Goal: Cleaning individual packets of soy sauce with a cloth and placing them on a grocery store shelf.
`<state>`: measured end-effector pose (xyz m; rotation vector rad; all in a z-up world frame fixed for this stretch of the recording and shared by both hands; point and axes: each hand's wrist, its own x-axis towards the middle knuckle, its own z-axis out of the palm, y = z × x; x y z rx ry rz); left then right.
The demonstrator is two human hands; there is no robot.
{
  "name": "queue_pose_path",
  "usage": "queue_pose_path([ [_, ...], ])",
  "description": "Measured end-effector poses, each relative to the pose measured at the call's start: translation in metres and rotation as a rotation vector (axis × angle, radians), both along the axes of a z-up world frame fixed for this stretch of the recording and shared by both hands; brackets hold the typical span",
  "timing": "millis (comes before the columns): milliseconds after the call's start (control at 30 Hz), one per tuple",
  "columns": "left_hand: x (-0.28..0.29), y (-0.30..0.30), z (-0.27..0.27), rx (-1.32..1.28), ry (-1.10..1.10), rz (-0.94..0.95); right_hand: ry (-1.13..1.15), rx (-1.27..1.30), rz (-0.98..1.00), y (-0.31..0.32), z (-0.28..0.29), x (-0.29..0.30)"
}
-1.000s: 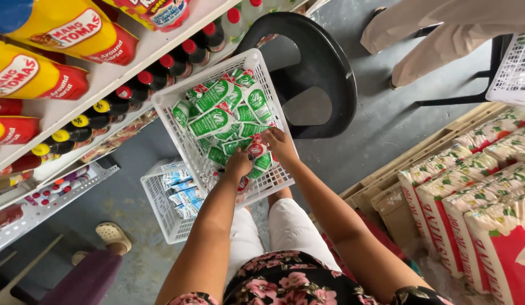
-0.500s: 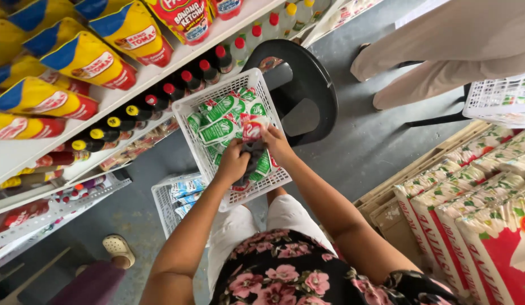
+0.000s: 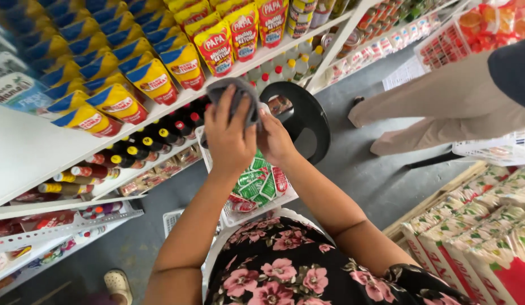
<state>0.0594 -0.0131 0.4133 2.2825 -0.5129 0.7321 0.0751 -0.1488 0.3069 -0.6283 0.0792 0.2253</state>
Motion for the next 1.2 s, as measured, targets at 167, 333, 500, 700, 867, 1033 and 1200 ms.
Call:
queue_pose_path([
  [167, 0.011, 0.003, -0.013, 0.111, -0.173, 0.053, -0.033, 0.078, -0.01, 0.009, 0.044, 0.007],
  [333, -0.004, 0.021, -0.05, 0.083, -0.111, 0.081, -0.097, 0.052, 0.009, 0.006, 0.094, 0.011],
  [500, -0.01, 0.053, -0.074, -0.292, 0.184, 0.016, -0.247, 0.092, -0.025, -0.016, 0.104, 0.032],
  [700, -0.004, 0.06, 0.021, -0.597, 0.162, -0.21, -0.436, 0.459, 0.186, -0.016, 0.057, 0.058],
  [867, -0.006, 0.011, 0.088, -0.149, -0.032, -0.191, -0.352, 0.482, 0.147, 0.032, 0.111, 0.034],
  [1033, -0.013, 0.0, 0.091, 0.045, -0.031, -0.249, -0.53, 0.387, 0.25, 0.034, 0.115, 0.044],
  [1200, -0.028, 0.022, 0.058, 0.084, 0.044, -0.224, -0.609, 0.423, 0.152, 0.019, 0.103, 0.054],
])
